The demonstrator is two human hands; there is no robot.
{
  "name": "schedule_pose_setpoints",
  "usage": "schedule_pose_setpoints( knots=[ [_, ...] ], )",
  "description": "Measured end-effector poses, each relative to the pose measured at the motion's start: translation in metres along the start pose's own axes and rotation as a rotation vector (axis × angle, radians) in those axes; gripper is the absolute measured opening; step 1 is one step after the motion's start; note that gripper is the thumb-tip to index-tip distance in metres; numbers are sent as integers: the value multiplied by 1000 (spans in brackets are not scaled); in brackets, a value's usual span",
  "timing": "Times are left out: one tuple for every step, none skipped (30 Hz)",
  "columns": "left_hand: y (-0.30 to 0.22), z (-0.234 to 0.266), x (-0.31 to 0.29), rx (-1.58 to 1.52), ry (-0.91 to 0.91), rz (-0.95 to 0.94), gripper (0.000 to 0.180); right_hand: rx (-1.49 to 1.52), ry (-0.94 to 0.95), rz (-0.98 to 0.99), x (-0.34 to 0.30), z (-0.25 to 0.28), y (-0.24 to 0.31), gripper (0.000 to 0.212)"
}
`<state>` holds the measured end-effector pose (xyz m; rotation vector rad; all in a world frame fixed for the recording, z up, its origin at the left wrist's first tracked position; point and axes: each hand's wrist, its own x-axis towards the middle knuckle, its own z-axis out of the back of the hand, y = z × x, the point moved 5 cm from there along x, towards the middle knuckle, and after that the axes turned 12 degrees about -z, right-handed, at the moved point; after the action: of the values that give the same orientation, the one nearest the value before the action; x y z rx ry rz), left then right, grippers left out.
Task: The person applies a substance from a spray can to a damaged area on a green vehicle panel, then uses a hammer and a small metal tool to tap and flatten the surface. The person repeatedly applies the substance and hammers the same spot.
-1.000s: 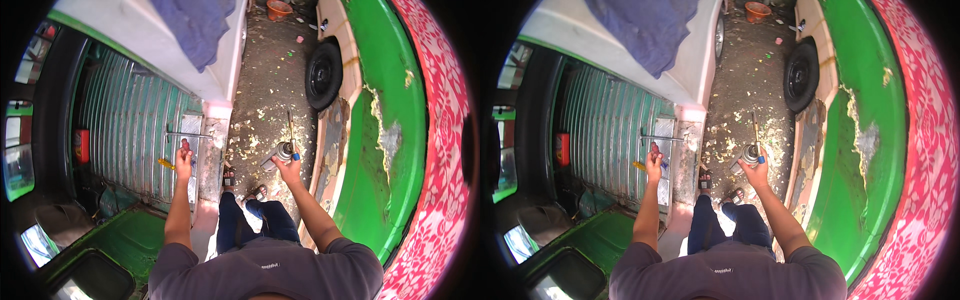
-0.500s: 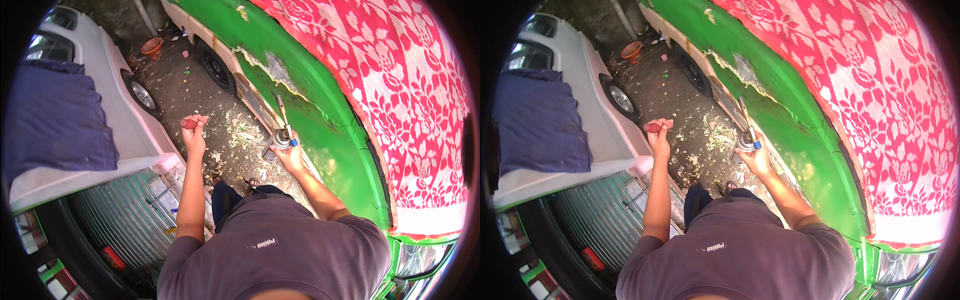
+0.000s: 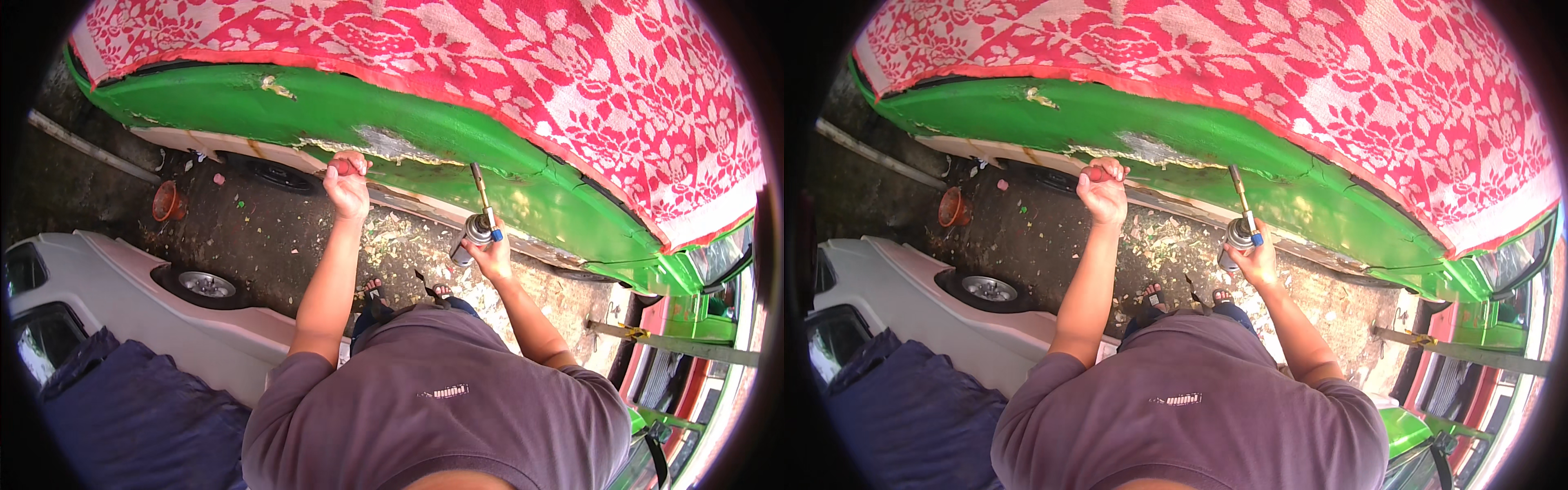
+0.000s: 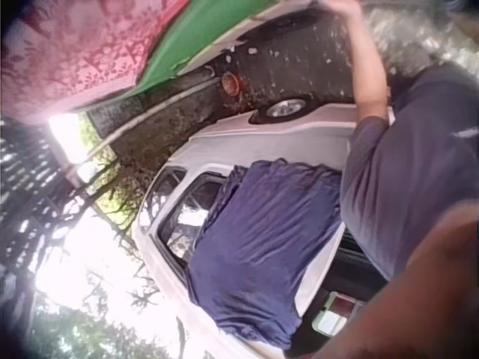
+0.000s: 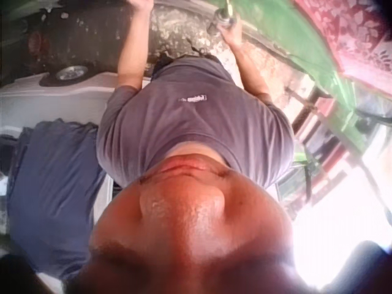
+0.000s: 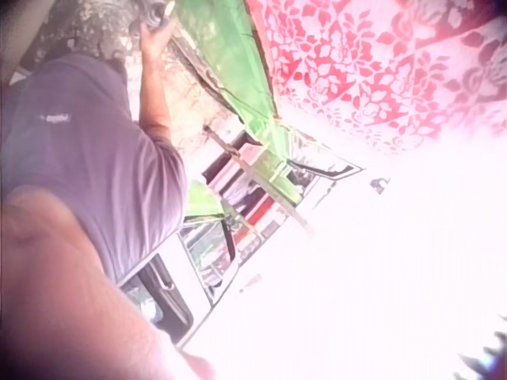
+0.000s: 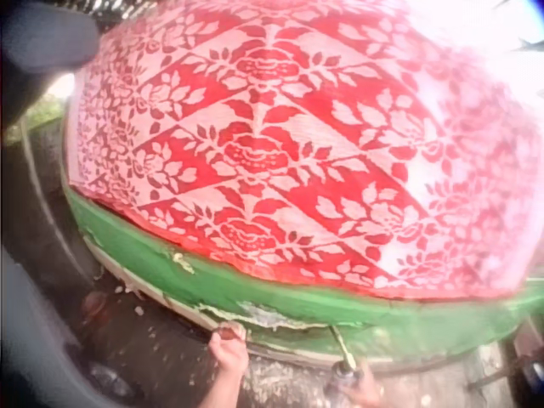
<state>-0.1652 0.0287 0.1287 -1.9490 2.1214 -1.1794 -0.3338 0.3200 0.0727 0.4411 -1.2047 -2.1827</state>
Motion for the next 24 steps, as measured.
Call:
schedule_pose_setpoints(
  knots=[
    [6, -3, 6, -31, 11, 19, 46, 9, -16, -35, -3, -2, 1, 73],
    [10, -7, 11, -54, 30, 34, 46, 20, -30, -65, -6, -4, 5, 74],
    [14, -11, 15, -75, 46, 47, 46, -21, -42, -102, -10, -2, 11, 74],
    [17, -14, 19, -96, 59, 58, 45, -10, -70, -89, -12, -4, 14, 74],
    [18, -18, 21, -107, 59, 74, 45, 0, -94, -70, -13, -5, 18, 74],
    [19, -21, 23, -95, 77, 75, 45, 9, -115, -50, -14, -5, 23, 74],
    [19, -23, 25, -81, 93, 74, 45, 14, -109, -56, -16, -6, 25, 75],
    [20, -27, 27, -69, 110, 73, 45, 24, -108, -56, -16, -5, 26, 74],
    [21, -30, 27, -63, 110, 69, 45, 34, -106, -56, -15, -4, 25, 74],
    [20, -35, 25, -48, 135, 46, 44, 44, -101, -54, -16, -3, 24, 74],
    [16, -41, 25, -31, 164, 20, 43, 28, -105, -55, -16, -1, 29, 74],
    [13, -46, 25, -13, 193, -7, 42, 17, -115, -37, -14, 1, 29, 73],
    [14, -50, 27, -9, 190, -5, 40, 5, -124, -18, -12, 3, 27, 73],
    [14, -51, 28, -4, 184, -4, 39, -8, -130, 1, -11, 5, 30, 73],
    [14, -53, 29, 2, 178, -3, 38, 7, -115, -8, -10, 6, 31, 72],
    [19, -48, 28, 35, 193, -7, 37, 23, -100, -16, -8, 7, 33, 72],
    [22, -47, 29, 66, 208, -15, 36, 37, -87, -20, -4, 8, 36, 71],
    [26, -46, 29, 98, 222, -24, 36, 47, -85, -7, -3, 10, 36, 71],
    [26, -43, 26, 89, 190, -34, 37, 58, -82, 7, -1, 11, 36, 71],
    [21, -51, 26, 90, 228, -72, 38, 66, -82, 12, -2, 13, 36, 71],
    [14, -58, 28, 91, 266, -111, 39, 52, -80, 1, -2, 15, 37, 71],
    [9, -66, 30, 92, 304, -149, 39, 69, -74, -10, 0, 18, 35, 71],
    [4, -74, 33, 141, 323, -183, 40, 88, -62, -18, 2, 18, 34, 71],
    [8, -72, 34, 142, 325, -159, 40, 108, -51, -26, 3, 18, 32, 72]
  ],
)
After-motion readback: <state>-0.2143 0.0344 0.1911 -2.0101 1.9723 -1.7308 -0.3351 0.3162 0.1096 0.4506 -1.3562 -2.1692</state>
